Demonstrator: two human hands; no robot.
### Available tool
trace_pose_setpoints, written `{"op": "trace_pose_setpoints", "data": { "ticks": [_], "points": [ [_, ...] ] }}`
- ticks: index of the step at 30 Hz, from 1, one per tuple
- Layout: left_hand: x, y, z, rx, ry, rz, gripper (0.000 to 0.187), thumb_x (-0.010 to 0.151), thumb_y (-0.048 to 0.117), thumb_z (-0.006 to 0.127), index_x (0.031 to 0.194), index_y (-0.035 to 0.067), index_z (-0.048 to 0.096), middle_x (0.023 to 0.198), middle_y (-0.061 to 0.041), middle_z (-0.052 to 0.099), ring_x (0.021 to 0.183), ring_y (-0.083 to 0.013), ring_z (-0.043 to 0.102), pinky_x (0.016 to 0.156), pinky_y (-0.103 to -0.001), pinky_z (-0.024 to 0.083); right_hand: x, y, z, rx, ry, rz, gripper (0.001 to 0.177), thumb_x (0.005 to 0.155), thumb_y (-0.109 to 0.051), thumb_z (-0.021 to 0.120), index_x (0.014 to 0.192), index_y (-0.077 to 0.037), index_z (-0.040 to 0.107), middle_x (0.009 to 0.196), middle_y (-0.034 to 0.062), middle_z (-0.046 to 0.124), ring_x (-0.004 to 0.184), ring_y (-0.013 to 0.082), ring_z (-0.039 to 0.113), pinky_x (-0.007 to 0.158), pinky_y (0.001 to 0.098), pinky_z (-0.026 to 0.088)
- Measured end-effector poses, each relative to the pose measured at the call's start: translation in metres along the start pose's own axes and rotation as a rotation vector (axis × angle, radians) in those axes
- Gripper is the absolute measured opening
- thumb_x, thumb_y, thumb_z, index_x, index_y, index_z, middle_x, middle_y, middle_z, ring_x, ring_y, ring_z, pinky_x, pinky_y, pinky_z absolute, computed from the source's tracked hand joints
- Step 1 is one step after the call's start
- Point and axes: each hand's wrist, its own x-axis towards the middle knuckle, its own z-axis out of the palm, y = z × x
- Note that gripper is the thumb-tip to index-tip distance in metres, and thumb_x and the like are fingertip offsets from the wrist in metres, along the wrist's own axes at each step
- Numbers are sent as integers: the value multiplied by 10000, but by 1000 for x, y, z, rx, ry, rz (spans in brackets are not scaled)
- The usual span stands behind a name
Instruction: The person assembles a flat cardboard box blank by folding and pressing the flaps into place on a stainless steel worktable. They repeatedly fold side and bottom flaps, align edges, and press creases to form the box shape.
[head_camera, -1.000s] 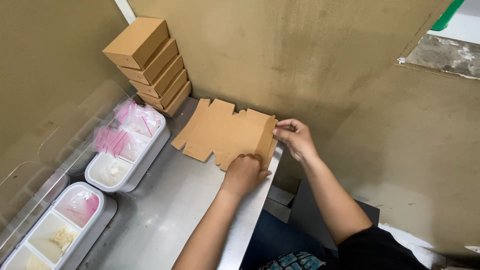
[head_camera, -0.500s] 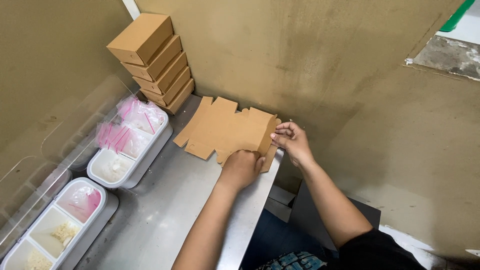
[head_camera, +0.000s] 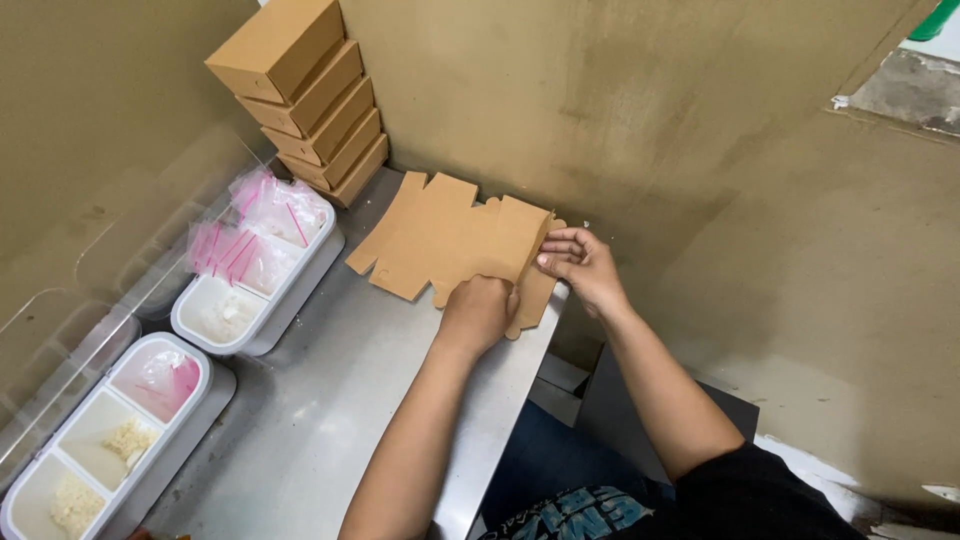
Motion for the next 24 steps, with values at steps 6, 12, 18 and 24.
{"op": "trace_pose_setpoints", "data": {
  "ticks": [6, 12, 18, 24],
  "points": [
    [-7, -1, -3, -11, 193, 38, 328, 832, 209, 481, 589, 41, 623, 504, -174, 571, 548, -380, 626, 526, -419, 523, 2, 1, 1, -39, 0, 18, 499, 663, -47, 774, 1092, 3, 526, 943, 147, 602, 823, 163, 623, 701, 272, 558],
    [-15, -1, -16, 58, 434, 159, 357, 846, 207, 493, 531, 64, 578, 448, -120, 532, 457, -308, 594, 431, -353, 497, -10, -20, 17, -36, -70, 32, 501, 765, -198, 717, 1149, 31, 490, 1007, 193, 570, 897, 224, 591, 773, 344, 522],
    [-37, 5, -13, 289, 629, 228, 281, 839, 236, 524, 613, 93, 611, 511, -52, 564, 497, -209, 605, 418, -288, 496, -24, -47, 61, 89, -237, 137, 600, 834, -280, 606, 1279, 31, 352, 1201, 282, 433, 992, 405, 549, 774, 510, 498],
    [-86, 22, -43, 69, 552, 166, 416, 792, 366, 618, 1046, 36, 623, 958, -138, 643, 892, -290, 627, 654, -378, 544, -4, -36, 74, 57, -234, -80, 246, 832, -52, 464, 1060, -29, 554, 875, 149, 618, 721, 238, 630, 628, 395, 547]
  ]
}}
